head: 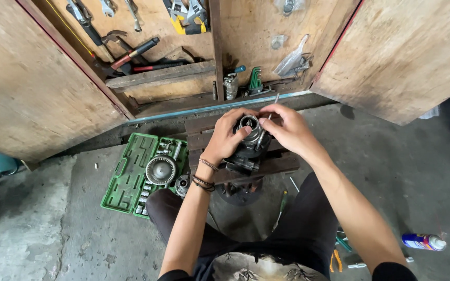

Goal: Repairing a starter motor by inspecting and manipulating internal components with a tool

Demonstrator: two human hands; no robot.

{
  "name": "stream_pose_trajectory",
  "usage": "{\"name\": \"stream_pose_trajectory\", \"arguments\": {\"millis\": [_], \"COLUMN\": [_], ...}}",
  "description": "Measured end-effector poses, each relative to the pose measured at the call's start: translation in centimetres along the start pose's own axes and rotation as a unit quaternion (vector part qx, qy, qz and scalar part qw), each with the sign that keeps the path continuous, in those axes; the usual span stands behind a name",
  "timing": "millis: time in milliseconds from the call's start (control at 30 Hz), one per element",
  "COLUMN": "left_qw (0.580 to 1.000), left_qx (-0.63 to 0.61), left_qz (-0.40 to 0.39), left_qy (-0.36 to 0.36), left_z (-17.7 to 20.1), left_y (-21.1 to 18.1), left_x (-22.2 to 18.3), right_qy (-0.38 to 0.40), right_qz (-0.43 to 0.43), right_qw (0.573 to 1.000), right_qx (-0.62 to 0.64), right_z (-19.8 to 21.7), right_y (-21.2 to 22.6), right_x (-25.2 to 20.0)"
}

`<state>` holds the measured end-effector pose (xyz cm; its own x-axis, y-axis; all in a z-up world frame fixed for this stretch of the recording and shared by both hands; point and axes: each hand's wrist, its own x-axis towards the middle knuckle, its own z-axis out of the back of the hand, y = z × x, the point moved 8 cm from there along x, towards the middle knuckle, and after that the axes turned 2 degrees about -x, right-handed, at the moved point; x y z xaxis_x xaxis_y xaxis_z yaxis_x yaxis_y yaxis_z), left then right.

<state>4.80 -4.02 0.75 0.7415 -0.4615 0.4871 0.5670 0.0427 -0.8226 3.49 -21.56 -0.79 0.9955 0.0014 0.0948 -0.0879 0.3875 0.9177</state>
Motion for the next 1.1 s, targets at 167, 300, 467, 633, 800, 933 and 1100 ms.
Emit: {"name": "stream_pose_trajectory", "arguments": {"millis": [167, 300, 467, 633, 800, 933, 1100], "left_qw": [1.000, 1.000, 1.000, 1.000, 1.000, 1.000, 1.000], "left_qx": [-0.017, -0.016, -0.017, -0.016, -0.017, -0.016, -0.024], "left_qz": [-0.009, -0.015, -0.017, -0.017, -0.009, -0.018, -0.014], "left_qy": [-0.003, -0.004, -0.002, -0.002, -0.005, -0.003, -0.004], "left_z": [0.0, -0.1, 0.0, 0.0, -0.1, -0.1, 0.0], "left_y": [-1.7, -1.9, -2.2, -2.0, -1.8, -1.9, -1.2], "left_x": [0.1, 0.0, 0.0, 0.1, -0.1, -0.3, -0.2], "right_qy": [0.039, 0.037, 0.059, 0.055, 0.040, 0.072, 0.098], "right_qz": [0.078, 0.227, 0.390, 0.445, 0.472, 0.401, 0.229], "right_qw": [0.973, 0.909, 0.840, 0.800, 0.826, 0.871, 0.948], "right_qx": [-0.214, -0.348, -0.374, -0.400, -0.305, -0.275, -0.201], "right_z": [0.7, 0.8, -0.6, -1.1, 1.6, 1.8, 1.2], "right_y": [5.0, 8.0, 8.6, 8.3, 11.9, 12.0, 10.0], "right_x": [-2.9, -4.8, -5.7, -5.0, -5.0, -4.8, -5.9]}}
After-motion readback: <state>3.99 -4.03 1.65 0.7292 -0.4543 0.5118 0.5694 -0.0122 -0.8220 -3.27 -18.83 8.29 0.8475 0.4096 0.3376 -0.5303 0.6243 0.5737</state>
